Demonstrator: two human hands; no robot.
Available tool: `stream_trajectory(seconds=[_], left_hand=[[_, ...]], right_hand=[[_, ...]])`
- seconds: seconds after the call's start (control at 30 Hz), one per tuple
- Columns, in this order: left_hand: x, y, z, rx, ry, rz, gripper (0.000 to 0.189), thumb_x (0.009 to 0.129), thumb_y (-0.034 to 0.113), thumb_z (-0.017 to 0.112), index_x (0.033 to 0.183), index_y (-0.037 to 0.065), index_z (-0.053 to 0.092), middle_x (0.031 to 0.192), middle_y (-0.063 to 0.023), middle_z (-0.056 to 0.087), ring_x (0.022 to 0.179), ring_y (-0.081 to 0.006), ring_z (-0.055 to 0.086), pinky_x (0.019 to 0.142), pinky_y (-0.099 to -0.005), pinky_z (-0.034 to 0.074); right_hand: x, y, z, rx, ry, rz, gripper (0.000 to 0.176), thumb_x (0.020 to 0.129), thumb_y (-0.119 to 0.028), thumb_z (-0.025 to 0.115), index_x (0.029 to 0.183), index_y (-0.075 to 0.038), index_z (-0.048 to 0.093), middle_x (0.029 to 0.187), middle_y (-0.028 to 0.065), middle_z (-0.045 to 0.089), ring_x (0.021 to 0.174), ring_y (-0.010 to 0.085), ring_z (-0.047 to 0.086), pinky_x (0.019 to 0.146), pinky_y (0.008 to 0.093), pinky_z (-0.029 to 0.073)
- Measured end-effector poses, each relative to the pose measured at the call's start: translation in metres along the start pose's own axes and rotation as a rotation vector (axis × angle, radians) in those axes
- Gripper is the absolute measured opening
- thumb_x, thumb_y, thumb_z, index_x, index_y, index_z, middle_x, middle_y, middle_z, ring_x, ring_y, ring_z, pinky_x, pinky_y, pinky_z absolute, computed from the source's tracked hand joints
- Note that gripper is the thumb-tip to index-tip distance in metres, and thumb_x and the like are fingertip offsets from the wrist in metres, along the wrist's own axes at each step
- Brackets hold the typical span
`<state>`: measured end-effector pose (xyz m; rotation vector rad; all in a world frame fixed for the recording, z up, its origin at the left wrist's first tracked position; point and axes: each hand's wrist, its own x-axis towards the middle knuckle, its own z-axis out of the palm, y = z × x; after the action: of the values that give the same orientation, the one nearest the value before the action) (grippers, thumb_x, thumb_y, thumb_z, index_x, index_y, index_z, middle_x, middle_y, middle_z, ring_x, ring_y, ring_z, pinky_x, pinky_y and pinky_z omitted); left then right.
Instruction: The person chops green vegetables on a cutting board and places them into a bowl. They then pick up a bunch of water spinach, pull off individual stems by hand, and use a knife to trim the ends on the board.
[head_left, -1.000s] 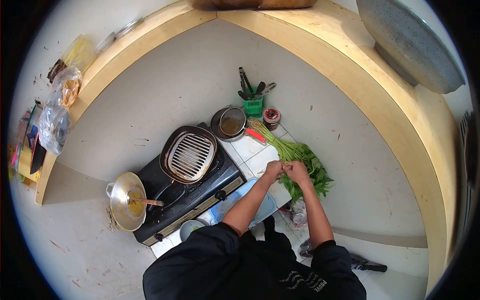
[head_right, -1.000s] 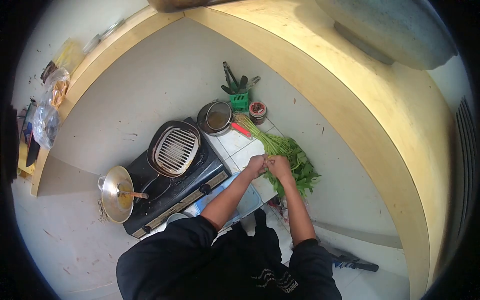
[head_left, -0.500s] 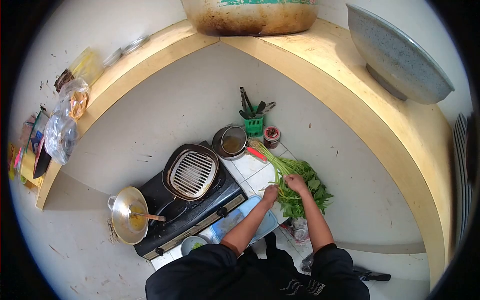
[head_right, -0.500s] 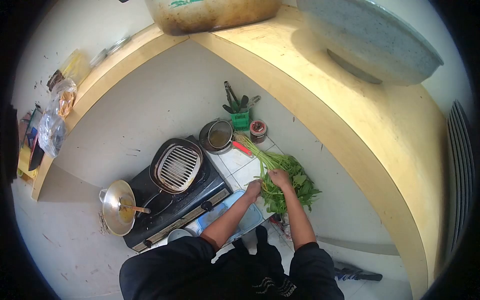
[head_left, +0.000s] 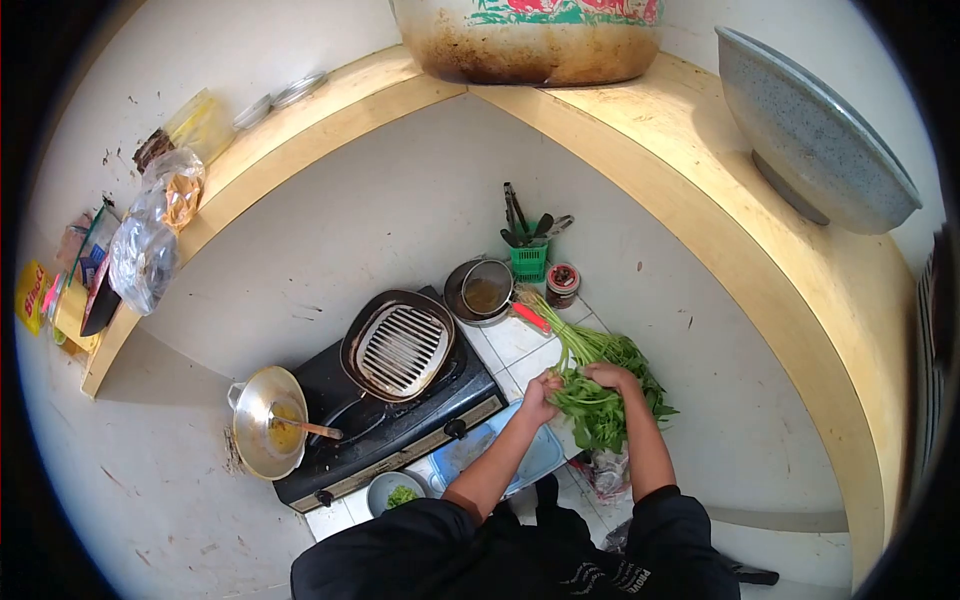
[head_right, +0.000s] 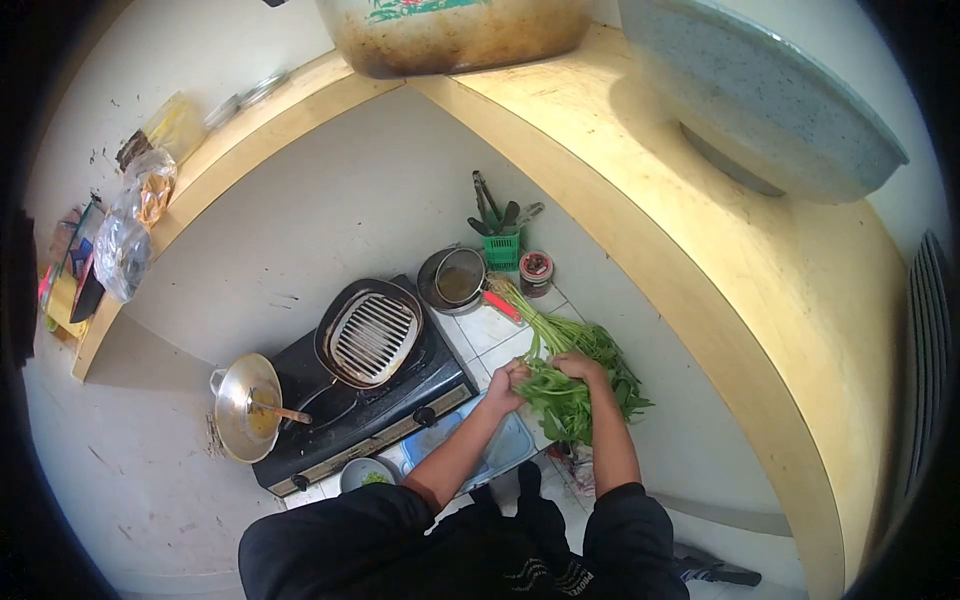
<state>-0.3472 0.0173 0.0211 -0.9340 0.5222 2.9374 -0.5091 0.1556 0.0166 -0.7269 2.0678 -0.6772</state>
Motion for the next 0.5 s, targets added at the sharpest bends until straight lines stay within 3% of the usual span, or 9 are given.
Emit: stream_trajectory(seconds=[0.07,0.1,0.13,0.2,0.23,0.33,0.4,0.47,0.5], left_hand=[[0.022,0.013,-0.036,-0.116,-0.277,-0.084,0.030,0.103,0.035,0.044,0.100,0.011,0.061,0.076,-0.0011,0.058,0.059,-0.0109,0.051,0.052,-0.0276,0.044],[0.023,0.021,-0.043,-0.643,-0.468,-0.390,0.027,0.103,0.030,0.045,0.108,0.009,0.061,0.080,-0.0003,0.056,0.059,-0.0100,0.051,0.052,-0.0279,0.046],[0.023,0.027,-0.044,-0.647,-0.465,-0.391,0.027,0.103,0.030,0.045,0.108,0.009,0.061,0.080,-0.0003,0.056,0.059,-0.0100,0.051,0.052,-0.0279,0.046],[0.022,0.033,-0.045,-0.461,-0.339,-0.453,0.022,0.103,0.024,0.045,0.111,0.009,0.060,0.080,0.0013,0.052,0.061,-0.0079,0.051,0.051,-0.0258,0.047],[0.016,0.023,-0.037,0.098,-0.063,-0.189,0.020,0.104,0.022,0.045,0.110,0.010,0.060,0.079,0.0018,0.052,0.064,-0.0079,0.053,0.051,-0.0251,0.047],[-0.001,0.008,-0.034,0.047,-0.213,-0.340,0.020,0.103,0.025,0.047,0.109,0.011,0.061,0.084,-0.0011,0.058,0.066,-0.0119,0.057,0.054,-0.0287,0.050],[-0.018,-0.014,-0.017,0.317,-0.058,-0.190,0.023,0.102,0.028,0.050,0.108,0.009,0.060,0.086,-0.0042,0.061,0.070,-0.0158,0.061,0.057,-0.0306,0.053],[-0.037,-0.026,0.002,0.623,0.085,-0.046,0.019,0.100,0.027,0.053,0.107,0.011,0.061,0.072,-0.0007,0.058,0.062,-0.0143,0.059,0.054,-0.0273,0.051],[-0.034,-0.033,-0.005,0.793,0.094,0.013,0.025,0.097,0.027,0.054,0.107,0.007,0.064,0.077,-0.0088,0.066,0.065,-0.0219,0.064,0.058,-0.0365,0.053]], right_hand=[[-0.042,-0.033,-0.007,0.130,-0.022,0.081,0.049,0.097,-0.043,0.051,0.119,-0.002,0.064,0.106,0.0144,0.070,0.091,0.0235,0.066,0.082,0.0366,0.051],[-0.055,-0.044,-0.007,0.262,-0.039,0.163,0.050,0.098,-0.043,0.050,0.122,-0.002,0.063,0.108,0.0139,0.069,0.094,0.0220,0.066,0.083,0.0356,0.052],[-0.050,-0.033,-0.006,0.262,-0.043,0.167,0.050,0.098,-0.043,0.050,0.122,-0.002,0.063,0.108,0.0139,0.069,0.094,0.0220,0.066,0.083,0.0356,0.052],[-0.029,-0.005,-0.009,0.181,-0.068,0.118,0.051,0.097,-0.044,0.051,0.123,-0.002,0.063,0.108,0.0145,0.069,0.100,0.0195,0.065,0.083,0.0359,0.052],[-0.012,0.016,-0.005,0.086,-0.051,0.093,0.049,0.096,-0.043,0.054,0.120,-0.002,0.064,0.109,0.0165,0.069,0.105,0.0243,0.065,0.086,0.0397,0.052],[-0.006,0.027,0.010,-0.110,0.236,0.027,0.046,0.095,-0.043,0.055,0.117,-0.004,0.065,0.109,0.0179,0.069,0.103,0.0314,0.065,0.089,0.0433,0.050],[-0.009,0.012,0.010,-0.060,0.220,0.069,0.043,0.094,-0.041,0.058,0.117,-0.005,0.066,0.111,0.0181,0.068,0.105,0.0339,0.064,0.092,0.0440,0.049],[-0.005,0.005,0.011,-0.011,0.202,0.105,0.042,0.092,-0.039,0.060,0.117,-0.006,0.066,0.113,0.0183,0.068,0.107,0.0365,0.063,0.094,0.0446,0.048],[0.006,0.009,0.016,-0.064,0.354,0.029,0.040,0.090,-0.036,0.063,0.117,-0.006,0.066,0.111,0.0167,0.068,0.106,0.0356,0.063,0.094,0.0429,0.049]])
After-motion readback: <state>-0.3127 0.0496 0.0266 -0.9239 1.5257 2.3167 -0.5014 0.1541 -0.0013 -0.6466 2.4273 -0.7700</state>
